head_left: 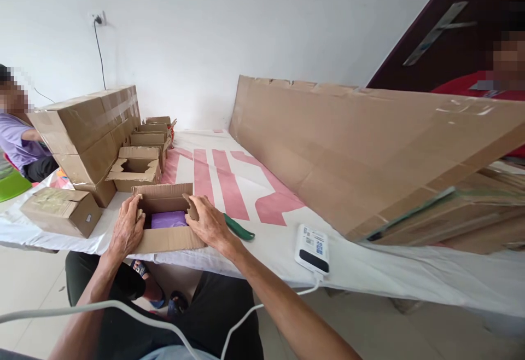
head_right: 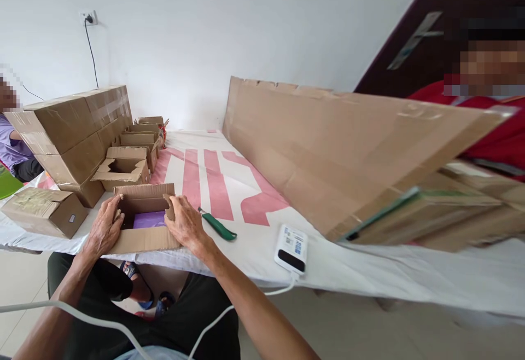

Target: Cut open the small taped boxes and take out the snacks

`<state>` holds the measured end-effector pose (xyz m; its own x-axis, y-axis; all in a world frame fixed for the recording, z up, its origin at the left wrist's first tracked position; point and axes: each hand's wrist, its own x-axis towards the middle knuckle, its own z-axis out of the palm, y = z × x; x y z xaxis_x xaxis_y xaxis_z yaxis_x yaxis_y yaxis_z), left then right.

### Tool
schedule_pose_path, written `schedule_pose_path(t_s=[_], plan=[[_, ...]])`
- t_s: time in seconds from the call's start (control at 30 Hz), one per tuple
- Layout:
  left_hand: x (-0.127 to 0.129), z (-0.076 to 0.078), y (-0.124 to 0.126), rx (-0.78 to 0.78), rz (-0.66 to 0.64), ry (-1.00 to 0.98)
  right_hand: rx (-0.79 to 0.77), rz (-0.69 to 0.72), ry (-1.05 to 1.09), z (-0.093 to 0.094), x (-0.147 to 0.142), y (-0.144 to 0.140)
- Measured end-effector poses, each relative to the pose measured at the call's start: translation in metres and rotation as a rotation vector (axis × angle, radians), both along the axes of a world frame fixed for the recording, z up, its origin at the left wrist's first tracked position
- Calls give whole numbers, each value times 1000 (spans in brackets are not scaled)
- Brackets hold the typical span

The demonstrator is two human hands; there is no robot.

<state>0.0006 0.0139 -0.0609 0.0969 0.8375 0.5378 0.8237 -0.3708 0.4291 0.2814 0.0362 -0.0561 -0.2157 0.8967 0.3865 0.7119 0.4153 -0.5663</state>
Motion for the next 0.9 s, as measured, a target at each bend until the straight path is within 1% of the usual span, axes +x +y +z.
schedule_pose_path(t_s=[0.07, 0.17, 0.27, 0.33, 0.47, 0.63, 0.8, 0.9], plan=[[-3, 2, 1, -40, -37, 3, 7, -6, 6, -5, 2, 0], [-11, 11, 4, -97, -119, 18, 44, 25, 21, -9, 4, 0], [-18, 20, 6, -147, -180, 24, 66, 59, 39, -8, 6, -2], [-20, 23, 7, -171, -200, 28, 53, 72, 41, -6, 7, -3], [-20, 21, 9, -178, -203, 42, -8, 108, 15, -5, 9, -4], [-19, 15, 12, -141, -177, 39, -57, 112, 4, -11, 12, -4], [-21, 14, 12, -117, -174, 38, -23, 143, 129, -19, 15, 0], [-21, 16, 10, -97, -171, 32, 20, 120, 241, -25, 27, 9]])
